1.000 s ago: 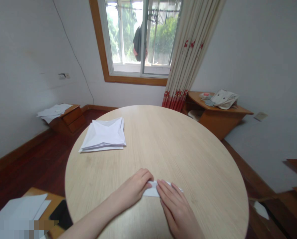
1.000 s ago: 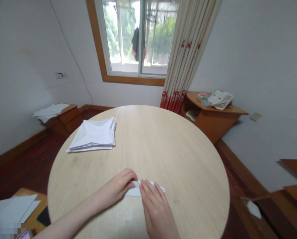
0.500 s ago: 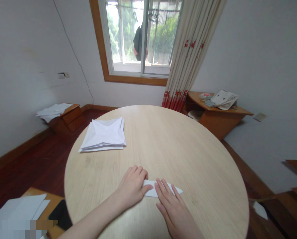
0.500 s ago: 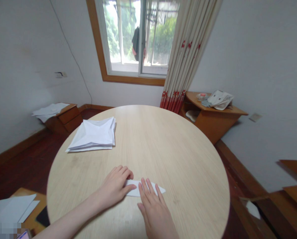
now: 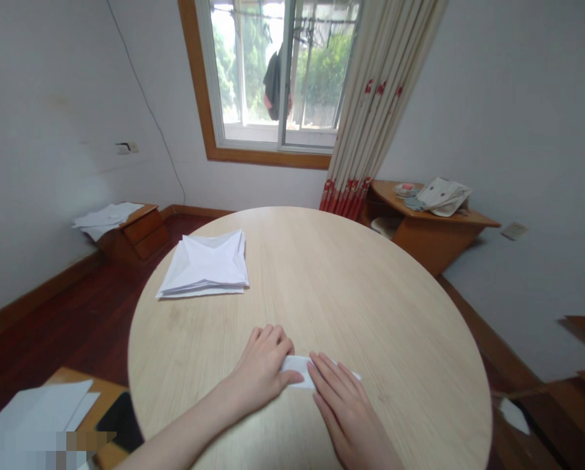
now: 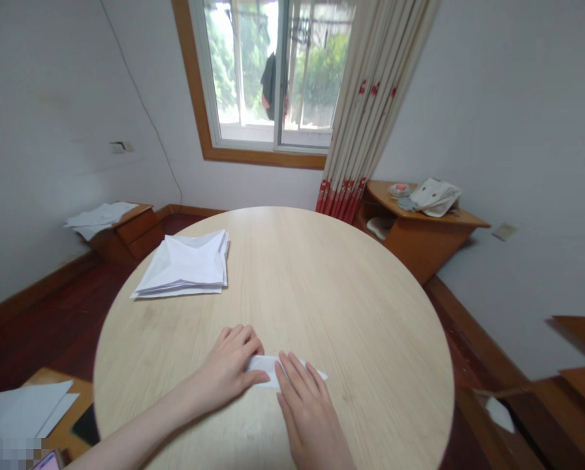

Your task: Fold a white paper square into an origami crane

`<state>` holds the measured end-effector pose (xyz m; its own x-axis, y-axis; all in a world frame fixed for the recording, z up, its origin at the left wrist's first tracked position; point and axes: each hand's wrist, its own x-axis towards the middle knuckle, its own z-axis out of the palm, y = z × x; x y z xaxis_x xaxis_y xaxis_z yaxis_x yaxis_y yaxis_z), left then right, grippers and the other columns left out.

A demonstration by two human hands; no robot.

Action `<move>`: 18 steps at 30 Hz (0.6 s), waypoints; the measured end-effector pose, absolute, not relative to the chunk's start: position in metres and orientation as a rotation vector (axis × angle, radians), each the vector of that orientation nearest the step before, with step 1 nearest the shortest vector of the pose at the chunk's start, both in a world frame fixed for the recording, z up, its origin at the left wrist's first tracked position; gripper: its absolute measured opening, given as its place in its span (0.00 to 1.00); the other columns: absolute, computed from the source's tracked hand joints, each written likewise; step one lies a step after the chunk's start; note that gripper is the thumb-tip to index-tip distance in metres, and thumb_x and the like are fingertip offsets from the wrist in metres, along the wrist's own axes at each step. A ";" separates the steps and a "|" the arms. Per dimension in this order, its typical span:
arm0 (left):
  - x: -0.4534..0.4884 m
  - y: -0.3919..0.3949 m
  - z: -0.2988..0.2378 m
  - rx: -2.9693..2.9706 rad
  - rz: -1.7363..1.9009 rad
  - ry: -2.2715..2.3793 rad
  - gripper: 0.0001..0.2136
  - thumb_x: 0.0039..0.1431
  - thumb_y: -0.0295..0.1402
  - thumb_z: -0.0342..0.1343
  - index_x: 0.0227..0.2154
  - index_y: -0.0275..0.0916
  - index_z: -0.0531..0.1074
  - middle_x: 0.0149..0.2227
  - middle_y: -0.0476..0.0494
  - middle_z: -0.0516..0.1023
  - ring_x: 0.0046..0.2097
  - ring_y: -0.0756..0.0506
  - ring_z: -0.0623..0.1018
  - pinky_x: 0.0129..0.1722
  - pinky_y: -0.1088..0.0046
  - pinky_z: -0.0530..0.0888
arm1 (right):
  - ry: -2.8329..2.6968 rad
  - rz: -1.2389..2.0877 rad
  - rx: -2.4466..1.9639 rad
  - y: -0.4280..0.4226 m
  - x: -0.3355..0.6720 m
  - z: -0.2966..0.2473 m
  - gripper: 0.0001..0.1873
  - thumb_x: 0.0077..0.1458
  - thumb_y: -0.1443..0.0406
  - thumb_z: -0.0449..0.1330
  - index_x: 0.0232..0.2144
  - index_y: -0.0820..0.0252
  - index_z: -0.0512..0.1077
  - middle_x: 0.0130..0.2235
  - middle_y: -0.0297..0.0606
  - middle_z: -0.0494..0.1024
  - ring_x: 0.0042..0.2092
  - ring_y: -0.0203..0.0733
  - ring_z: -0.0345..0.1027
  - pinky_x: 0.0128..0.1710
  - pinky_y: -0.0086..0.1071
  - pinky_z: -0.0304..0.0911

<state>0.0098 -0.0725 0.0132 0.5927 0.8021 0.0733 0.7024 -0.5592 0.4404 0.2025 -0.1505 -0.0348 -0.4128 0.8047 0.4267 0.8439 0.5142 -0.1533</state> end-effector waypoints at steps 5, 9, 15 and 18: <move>0.008 -0.072 0.014 2.449 0.470 1.110 0.07 0.57 0.33 0.61 0.33 0.39 0.68 0.38 0.46 0.73 0.41 0.44 0.71 0.38 0.70 0.65 | -2.245 -0.128 -1.306 -0.151 0.203 -0.025 0.28 0.60 0.72 0.48 0.62 0.57 0.57 0.58 0.42 0.70 0.58 0.45 0.64 0.52 0.40 0.68; 0.007 -0.072 0.013 2.430 0.515 1.072 0.04 0.62 0.31 0.55 0.32 0.39 0.68 0.32 0.47 0.74 0.36 0.46 0.74 0.35 0.72 0.66 | -2.212 -0.180 -1.240 -0.151 0.204 -0.018 0.32 0.58 0.75 0.46 0.64 0.57 0.53 0.58 0.41 0.69 0.59 0.45 0.63 0.54 0.41 0.66; 0.005 -0.072 0.007 2.451 0.609 1.059 0.03 0.57 0.26 0.51 0.34 0.39 0.67 0.31 0.48 0.76 0.32 0.46 0.75 0.32 0.73 0.67 | -2.186 -0.212 -1.223 -0.152 0.203 -0.012 0.34 0.57 0.76 0.45 0.65 0.57 0.50 0.59 0.40 0.68 0.59 0.44 0.62 0.55 0.40 0.65; 0.004 -0.071 0.005 2.534 0.644 1.051 0.07 0.54 0.23 0.52 0.34 0.40 0.68 0.31 0.46 0.76 0.34 0.45 0.75 0.34 0.72 0.68 | -2.183 -0.227 -1.224 -0.153 0.203 -0.011 0.33 0.57 0.76 0.46 0.65 0.57 0.52 0.58 0.40 0.69 0.59 0.44 0.63 0.54 0.39 0.66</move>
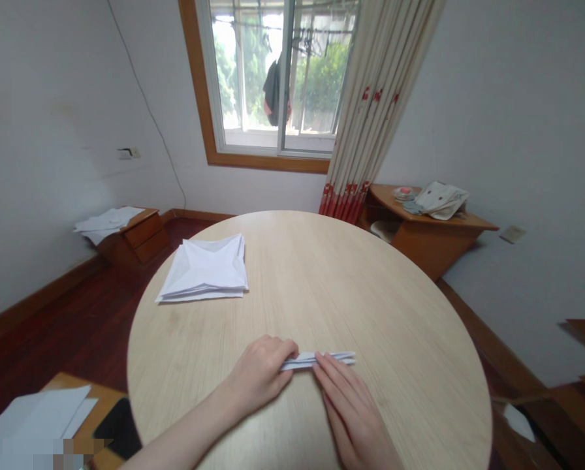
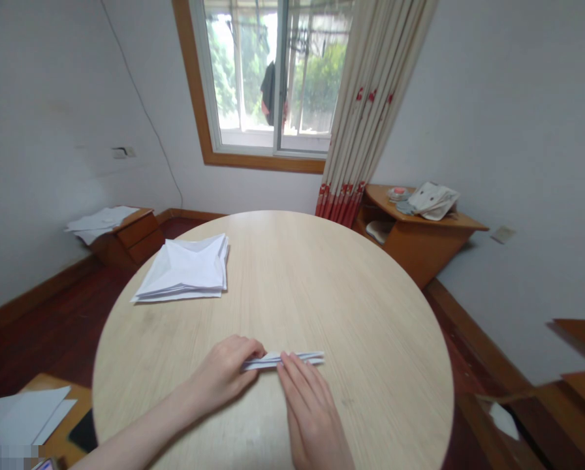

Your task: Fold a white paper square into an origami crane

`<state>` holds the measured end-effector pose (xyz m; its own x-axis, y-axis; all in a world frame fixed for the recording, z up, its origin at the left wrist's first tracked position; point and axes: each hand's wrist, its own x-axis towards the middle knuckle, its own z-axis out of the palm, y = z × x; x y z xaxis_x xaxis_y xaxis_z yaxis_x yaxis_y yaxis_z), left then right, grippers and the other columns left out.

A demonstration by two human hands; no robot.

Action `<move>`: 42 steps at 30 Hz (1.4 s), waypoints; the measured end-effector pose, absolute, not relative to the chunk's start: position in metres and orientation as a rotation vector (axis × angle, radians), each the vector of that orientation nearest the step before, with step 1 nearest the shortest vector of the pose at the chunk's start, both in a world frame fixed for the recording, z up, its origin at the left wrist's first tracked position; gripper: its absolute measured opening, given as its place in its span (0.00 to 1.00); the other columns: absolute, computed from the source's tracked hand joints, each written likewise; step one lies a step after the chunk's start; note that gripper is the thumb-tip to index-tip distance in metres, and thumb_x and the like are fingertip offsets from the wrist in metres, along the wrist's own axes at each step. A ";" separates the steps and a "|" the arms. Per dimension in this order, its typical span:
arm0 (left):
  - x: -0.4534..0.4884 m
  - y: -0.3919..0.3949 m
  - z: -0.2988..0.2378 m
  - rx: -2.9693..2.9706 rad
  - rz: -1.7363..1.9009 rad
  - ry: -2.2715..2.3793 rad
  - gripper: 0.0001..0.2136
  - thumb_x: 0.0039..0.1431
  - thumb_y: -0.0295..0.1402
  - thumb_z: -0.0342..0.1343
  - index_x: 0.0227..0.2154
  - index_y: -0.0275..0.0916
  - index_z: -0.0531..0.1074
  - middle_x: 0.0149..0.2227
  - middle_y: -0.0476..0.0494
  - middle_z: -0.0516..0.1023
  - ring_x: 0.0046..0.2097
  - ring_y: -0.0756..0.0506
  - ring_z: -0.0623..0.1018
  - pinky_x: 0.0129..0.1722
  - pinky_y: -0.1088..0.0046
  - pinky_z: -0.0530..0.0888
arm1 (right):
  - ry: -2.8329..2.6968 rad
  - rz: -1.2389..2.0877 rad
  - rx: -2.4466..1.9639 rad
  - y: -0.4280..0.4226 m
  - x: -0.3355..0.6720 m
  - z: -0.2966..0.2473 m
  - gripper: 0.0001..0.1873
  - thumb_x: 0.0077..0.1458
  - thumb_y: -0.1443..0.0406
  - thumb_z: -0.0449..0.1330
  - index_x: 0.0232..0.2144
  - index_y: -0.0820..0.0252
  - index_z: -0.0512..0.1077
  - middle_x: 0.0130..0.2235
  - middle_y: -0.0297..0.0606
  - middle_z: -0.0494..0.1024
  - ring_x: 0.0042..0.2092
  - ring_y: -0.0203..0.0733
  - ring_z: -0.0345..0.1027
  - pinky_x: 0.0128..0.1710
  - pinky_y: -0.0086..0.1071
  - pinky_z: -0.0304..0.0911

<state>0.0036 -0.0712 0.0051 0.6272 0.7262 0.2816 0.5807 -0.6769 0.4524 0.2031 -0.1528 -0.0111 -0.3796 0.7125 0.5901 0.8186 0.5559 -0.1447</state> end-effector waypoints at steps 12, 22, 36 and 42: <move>0.004 -0.068 0.006 2.633 0.528 0.788 0.06 0.65 0.35 0.50 0.33 0.39 0.67 0.35 0.44 0.75 0.38 0.45 0.74 0.36 0.72 0.68 | -2.111 -0.124 -1.193 -0.152 0.204 -0.015 0.21 0.56 0.76 0.48 0.47 0.56 0.72 0.45 0.39 0.79 0.46 0.43 0.74 0.45 0.36 0.71; 0.004 -0.072 0.015 2.577 0.491 0.772 0.10 0.63 0.40 0.54 0.39 0.39 0.71 0.37 0.43 0.76 0.41 0.44 0.75 0.39 0.71 0.69 | -2.092 -0.074 -1.178 -0.153 0.201 -0.009 0.19 0.55 0.77 0.47 0.42 0.59 0.73 0.40 0.41 0.80 0.42 0.42 0.75 0.41 0.33 0.73; 0.005 -0.072 0.018 2.489 0.525 0.761 0.06 0.62 0.31 0.54 0.37 0.39 0.75 0.40 0.45 0.76 0.43 0.45 0.74 0.43 0.71 0.70 | -2.114 0.028 -1.218 -0.154 0.201 -0.007 0.21 0.55 0.77 0.46 0.41 0.56 0.74 0.39 0.41 0.80 0.41 0.42 0.75 0.40 0.33 0.72; 0.007 -0.072 0.014 2.500 0.546 0.785 0.10 0.66 0.31 0.49 0.36 0.38 0.76 0.38 0.45 0.76 0.41 0.46 0.74 0.42 0.72 0.71 | -2.088 -0.097 -1.201 -0.154 0.201 -0.009 0.20 0.55 0.76 0.47 0.44 0.57 0.72 0.43 0.42 0.79 0.44 0.42 0.74 0.42 0.34 0.72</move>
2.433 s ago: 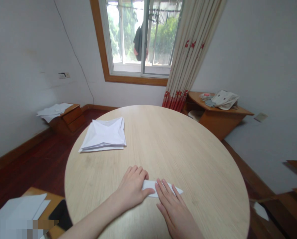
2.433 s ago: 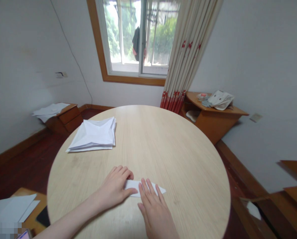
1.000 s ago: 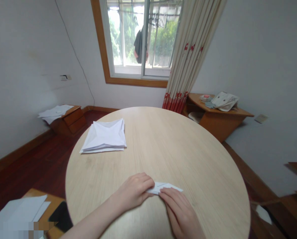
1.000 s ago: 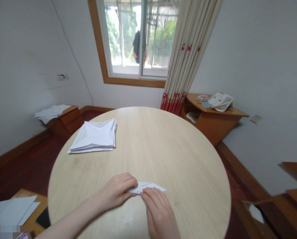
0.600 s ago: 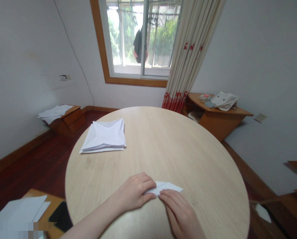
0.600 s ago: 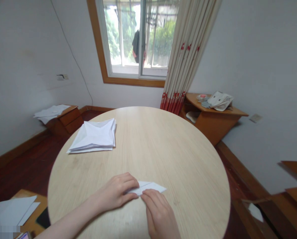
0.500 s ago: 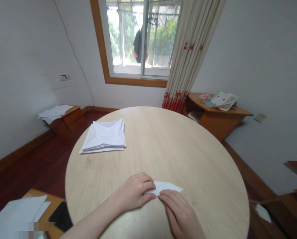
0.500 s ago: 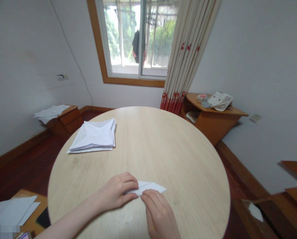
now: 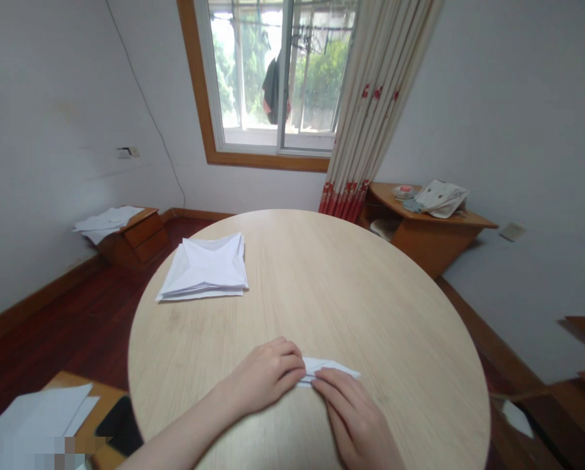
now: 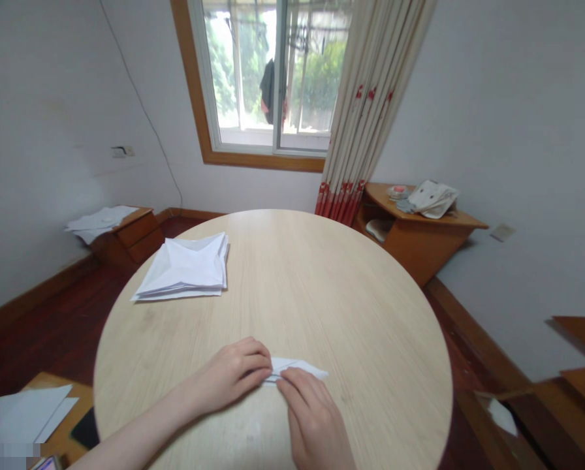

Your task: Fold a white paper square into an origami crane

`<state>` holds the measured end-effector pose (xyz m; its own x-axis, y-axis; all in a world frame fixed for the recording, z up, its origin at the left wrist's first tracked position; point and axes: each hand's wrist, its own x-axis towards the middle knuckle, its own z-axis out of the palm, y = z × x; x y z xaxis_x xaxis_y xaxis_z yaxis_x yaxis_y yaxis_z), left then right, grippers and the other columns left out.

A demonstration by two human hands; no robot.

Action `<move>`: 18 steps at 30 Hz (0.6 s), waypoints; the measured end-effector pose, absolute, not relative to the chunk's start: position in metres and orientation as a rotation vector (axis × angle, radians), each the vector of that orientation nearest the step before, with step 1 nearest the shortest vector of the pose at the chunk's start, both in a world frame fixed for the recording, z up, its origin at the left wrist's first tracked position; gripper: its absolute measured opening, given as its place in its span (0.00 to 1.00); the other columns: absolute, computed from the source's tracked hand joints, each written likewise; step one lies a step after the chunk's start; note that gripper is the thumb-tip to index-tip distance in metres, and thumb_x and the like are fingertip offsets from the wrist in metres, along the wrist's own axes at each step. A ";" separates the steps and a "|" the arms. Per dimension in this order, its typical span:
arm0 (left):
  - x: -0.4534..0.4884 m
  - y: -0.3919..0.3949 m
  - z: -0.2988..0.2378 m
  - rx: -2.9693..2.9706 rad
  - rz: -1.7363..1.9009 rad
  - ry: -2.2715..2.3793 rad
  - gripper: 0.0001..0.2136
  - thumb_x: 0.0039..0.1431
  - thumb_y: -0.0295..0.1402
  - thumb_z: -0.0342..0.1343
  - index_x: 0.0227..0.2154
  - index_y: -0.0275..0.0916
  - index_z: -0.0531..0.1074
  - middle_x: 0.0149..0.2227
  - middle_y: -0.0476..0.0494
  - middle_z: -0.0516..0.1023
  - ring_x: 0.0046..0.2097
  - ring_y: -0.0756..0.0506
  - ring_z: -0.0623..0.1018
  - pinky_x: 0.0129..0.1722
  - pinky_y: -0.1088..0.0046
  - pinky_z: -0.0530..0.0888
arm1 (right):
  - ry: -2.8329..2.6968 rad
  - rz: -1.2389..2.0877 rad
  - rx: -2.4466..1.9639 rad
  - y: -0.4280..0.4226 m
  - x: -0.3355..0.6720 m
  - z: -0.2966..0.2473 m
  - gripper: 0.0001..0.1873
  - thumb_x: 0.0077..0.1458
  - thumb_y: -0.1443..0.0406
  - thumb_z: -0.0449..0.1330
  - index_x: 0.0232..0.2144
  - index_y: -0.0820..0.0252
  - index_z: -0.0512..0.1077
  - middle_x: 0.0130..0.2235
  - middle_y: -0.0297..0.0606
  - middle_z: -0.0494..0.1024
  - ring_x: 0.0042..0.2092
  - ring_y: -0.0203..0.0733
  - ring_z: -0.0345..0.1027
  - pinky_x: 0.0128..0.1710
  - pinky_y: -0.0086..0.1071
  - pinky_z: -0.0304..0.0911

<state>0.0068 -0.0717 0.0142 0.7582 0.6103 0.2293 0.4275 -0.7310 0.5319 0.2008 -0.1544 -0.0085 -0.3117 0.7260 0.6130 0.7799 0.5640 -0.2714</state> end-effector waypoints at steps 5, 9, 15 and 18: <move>0.008 -0.072 0.013 2.491 0.531 0.830 0.10 0.67 0.29 0.48 0.35 0.37 0.75 0.38 0.45 0.75 0.41 0.46 0.74 0.42 0.72 0.71 | -2.059 -0.164 -1.225 -0.154 0.199 -0.013 0.19 0.56 0.76 0.47 0.44 0.58 0.72 0.42 0.44 0.78 0.43 0.44 0.73 0.41 0.36 0.72; 0.009 -0.072 0.013 2.460 0.515 0.852 0.09 0.66 0.28 0.47 0.36 0.37 0.72 0.38 0.45 0.74 0.42 0.46 0.73 0.43 0.71 0.70 | -2.066 -0.138 -1.240 -0.154 0.198 -0.013 0.18 0.56 0.76 0.47 0.43 0.59 0.72 0.40 0.44 0.77 0.41 0.43 0.72 0.39 0.36 0.71; 0.008 -0.071 0.012 2.358 0.531 0.885 0.07 0.64 0.25 0.47 0.42 0.38 0.68 0.41 0.45 0.73 0.44 0.46 0.73 0.45 0.70 0.70 | -2.103 -0.121 -1.259 -0.154 0.198 -0.011 0.19 0.56 0.76 0.47 0.43 0.59 0.71 0.42 0.43 0.78 0.43 0.43 0.73 0.41 0.37 0.70; 0.007 -0.071 0.010 2.323 0.567 0.873 0.09 0.64 0.24 0.47 0.45 0.39 0.66 0.42 0.45 0.73 0.45 0.46 0.73 0.46 0.70 0.70 | -2.133 -0.166 -1.274 -0.154 0.199 -0.014 0.19 0.56 0.75 0.47 0.44 0.58 0.71 0.45 0.42 0.78 0.46 0.45 0.73 0.44 0.39 0.70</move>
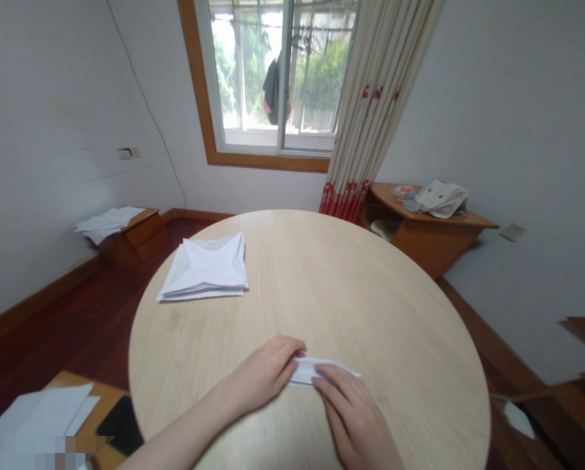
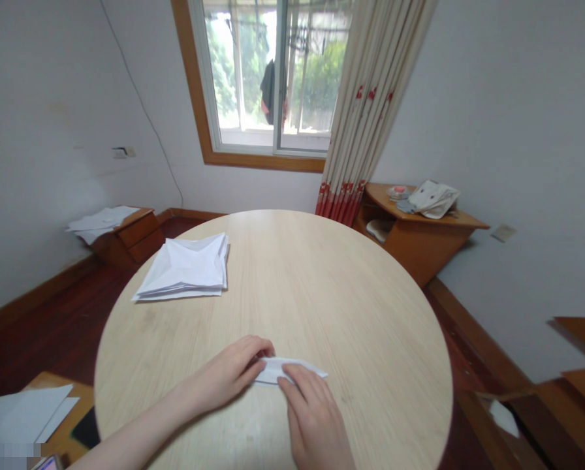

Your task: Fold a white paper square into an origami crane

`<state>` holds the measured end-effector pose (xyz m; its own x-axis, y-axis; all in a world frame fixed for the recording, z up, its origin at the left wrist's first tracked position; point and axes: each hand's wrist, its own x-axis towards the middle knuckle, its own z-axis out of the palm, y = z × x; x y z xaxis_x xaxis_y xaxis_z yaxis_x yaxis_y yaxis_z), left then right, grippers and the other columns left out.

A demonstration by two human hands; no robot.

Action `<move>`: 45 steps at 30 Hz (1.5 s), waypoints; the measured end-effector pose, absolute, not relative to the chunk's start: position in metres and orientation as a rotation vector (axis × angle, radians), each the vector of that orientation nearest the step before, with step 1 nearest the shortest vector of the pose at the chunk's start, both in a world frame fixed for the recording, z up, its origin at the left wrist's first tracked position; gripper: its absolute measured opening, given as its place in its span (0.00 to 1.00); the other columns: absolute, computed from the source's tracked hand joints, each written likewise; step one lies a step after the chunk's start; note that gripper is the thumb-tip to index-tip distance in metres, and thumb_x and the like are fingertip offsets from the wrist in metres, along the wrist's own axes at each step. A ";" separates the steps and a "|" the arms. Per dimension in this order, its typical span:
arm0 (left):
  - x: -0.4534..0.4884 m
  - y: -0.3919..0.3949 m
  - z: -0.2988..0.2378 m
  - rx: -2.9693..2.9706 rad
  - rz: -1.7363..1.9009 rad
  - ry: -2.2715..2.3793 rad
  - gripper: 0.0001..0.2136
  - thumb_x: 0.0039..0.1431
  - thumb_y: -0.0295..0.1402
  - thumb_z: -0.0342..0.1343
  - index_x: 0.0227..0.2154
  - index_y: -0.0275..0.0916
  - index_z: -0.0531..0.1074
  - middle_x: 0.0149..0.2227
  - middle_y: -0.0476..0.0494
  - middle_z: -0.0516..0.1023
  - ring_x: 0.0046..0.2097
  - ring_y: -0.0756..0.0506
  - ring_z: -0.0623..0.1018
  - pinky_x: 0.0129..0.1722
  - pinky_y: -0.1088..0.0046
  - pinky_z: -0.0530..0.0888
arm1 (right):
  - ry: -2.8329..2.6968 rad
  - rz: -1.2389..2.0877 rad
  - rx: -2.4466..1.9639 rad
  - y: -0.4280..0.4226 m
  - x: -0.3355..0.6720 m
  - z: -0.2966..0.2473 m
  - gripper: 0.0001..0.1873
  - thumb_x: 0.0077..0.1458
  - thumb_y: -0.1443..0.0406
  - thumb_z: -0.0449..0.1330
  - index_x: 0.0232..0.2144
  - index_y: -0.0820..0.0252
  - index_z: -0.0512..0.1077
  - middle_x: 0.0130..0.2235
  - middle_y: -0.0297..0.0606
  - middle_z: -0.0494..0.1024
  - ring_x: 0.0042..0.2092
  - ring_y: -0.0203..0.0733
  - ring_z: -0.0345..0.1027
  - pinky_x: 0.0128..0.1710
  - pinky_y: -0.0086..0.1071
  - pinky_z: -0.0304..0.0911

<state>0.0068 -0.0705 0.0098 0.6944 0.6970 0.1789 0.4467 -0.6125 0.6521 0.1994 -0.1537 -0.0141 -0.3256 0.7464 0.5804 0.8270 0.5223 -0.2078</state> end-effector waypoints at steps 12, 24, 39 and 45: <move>0.004 -0.067 0.001 2.531 0.657 0.805 0.09 0.62 0.23 0.51 0.39 0.38 0.75 0.40 0.43 0.74 0.44 0.45 0.72 0.45 0.68 0.69 | -2.281 -0.122 -1.339 -0.155 0.204 -0.029 0.22 0.58 0.74 0.46 0.51 0.60 0.71 0.55 0.42 0.72 0.55 0.46 0.68 0.48 0.40 0.72; -0.001 -0.065 0.016 2.643 0.397 0.904 0.09 0.61 0.37 0.58 0.44 0.51 0.76 0.48 0.47 0.72 0.49 0.43 0.69 0.47 0.64 0.64 | -2.223 0.053 -1.383 -0.154 0.205 -0.043 0.22 0.62 0.70 0.49 0.57 0.54 0.66 0.59 0.39 0.68 0.62 0.51 0.56 0.55 0.48 0.65; 0.002 -0.049 0.001 2.837 0.560 1.049 0.12 0.64 0.27 0.51 0.45 0.46 0.75 0.47 0.42 0.73 0.48 0.41 0.69 0.45 0.61 0.67 | -2.220 -0.045 -1.350 -0.148 0.209 -0.033 0.23 0.62 0.66 0.51 0.59 0.57 0.63 0.54 0.42 0.74 0.53 0.47 0.70 0.46 0.38 0.73; 0.009 -0.049 -0.010 2.777 0.531 1.171 0.12 0.65 0.23 0.47 0.47 0.38 0.72 0.48 0.39 0.75 0.49 0.42 0.75 0.46 0.64 0.74 | -2.272 -0.112 -1.264 -0.146 0.208 -0.030 0.23 0.59 0.66 0.55 0.58 0.55 0.65 0.53 0.42 0.75 0.53 0.49 0.70 0.46 0.39 0.73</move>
